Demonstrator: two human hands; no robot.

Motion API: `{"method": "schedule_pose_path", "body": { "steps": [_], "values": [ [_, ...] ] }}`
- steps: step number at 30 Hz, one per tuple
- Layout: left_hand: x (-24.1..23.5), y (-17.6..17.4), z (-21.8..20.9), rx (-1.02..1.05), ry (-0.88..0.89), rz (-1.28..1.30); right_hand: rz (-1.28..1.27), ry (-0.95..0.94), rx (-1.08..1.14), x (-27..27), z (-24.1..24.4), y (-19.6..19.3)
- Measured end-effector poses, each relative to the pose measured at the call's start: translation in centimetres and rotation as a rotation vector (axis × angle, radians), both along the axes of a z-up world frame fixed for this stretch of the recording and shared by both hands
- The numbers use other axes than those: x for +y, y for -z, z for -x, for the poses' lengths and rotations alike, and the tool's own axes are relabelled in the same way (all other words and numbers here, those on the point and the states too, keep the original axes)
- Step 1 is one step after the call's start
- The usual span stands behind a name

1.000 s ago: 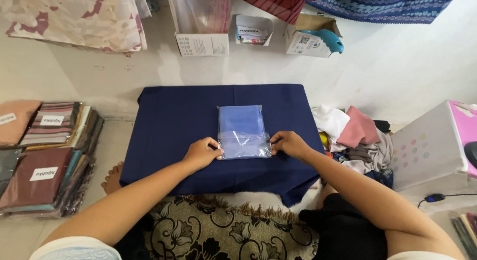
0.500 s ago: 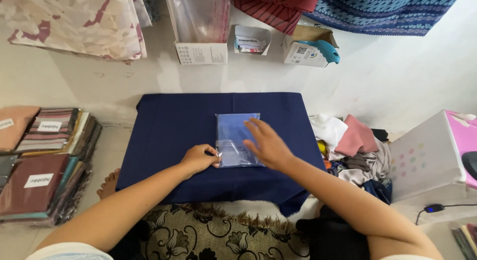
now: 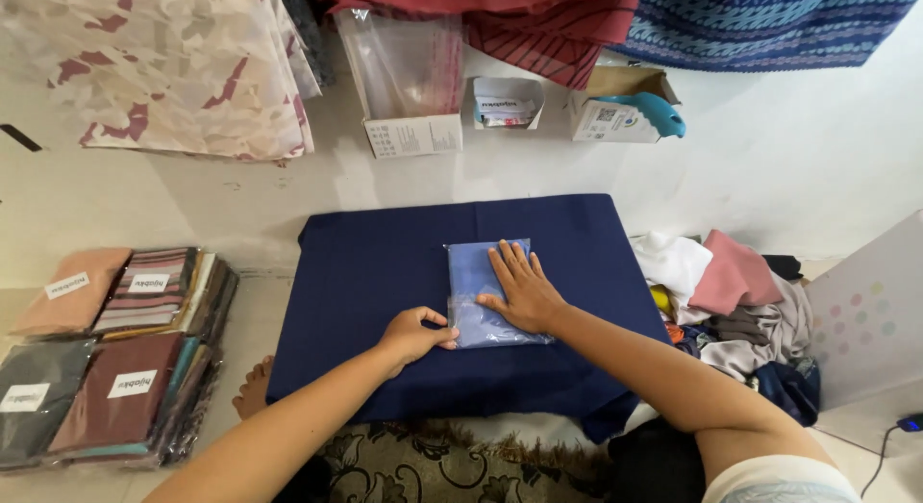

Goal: The person folds a blue piece of fabric on a dark blue mat, using a lint roller to clean it before and during the folding process. They then place the folded fabric into a clear plastic bag, seal it, and add a label.

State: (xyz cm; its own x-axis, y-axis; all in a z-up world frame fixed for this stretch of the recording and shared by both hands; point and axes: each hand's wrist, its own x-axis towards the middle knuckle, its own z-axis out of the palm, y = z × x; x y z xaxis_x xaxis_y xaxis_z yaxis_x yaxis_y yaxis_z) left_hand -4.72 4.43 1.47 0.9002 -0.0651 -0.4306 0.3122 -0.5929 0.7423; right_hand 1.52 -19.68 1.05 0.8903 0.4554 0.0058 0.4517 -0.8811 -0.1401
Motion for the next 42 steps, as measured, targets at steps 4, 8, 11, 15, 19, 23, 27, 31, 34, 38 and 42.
{"method": "schedule_pose_path", "body": {
  "steps": [4, 8, 11, 15, 19, 23, 27, 31, 34, 38, 42],
  "values": [
    [0.4, 2.3, -1.7, 0.016, -0.035, 0.058, 0.017, 0.009, 0.012, 0.0, -0.2, 0.1],
    [-1.1, 0.6, -1.9, -0.312, -0.119, -0.034, 0.039, 0.012, 0.030, -0.1, -0.3, 0.1],
    [-3.9, -2.7, -1.2, -0.848, 0.005, -0.046, 0.047, 0.007, 0.020, -0.2, -0.6, 0.6],
    [-7.1, -1.8, -3.1, -1.323, 0.267, -0.261, 0.047, 0.004, -0.003, -0.5, -1.0, 1.6],
    [-7.7, 1.0, -5.6, -1.133, 0.308, -0.407, 0.044, 0.011, 0.009, 0.0, -0.4, 0.1],
    [-7.6, 1.7, -6.7, -0.950, 0.358, -0.462, 0.038, 0.001, 0.015, -0.3, -0.5, 0.1],
    [-7.6, 2.5, -6.8, -0.910, 0.356, -0.475, 0.055, -0.005, 0.031, -0.3, -0.5, 0.3],
    [-7.6, 3.5, -7.3, -0.866, 0.362, -0.503, 0.031, -0.005, 0.007, -0.1, -0.6, 0.5],
    [-7.6, 3.7, -7.5, -0.836, 0.373, -0.493, 0.053, -0.003, 0.012, -0.2, -0.9, 0.7],
    [-7.4, 3.7, -7.8, -0.778, 0.399, -0.503, 0.087, -0.002, 0.034, -0.2, -1.7, 1.7],
    [-7.4, 3.3, -8.1, -0.685, 0.446, -0.536, 0.111, 0.014, 0.083, -0.2, -2.0, 1.8]
  ]
}}
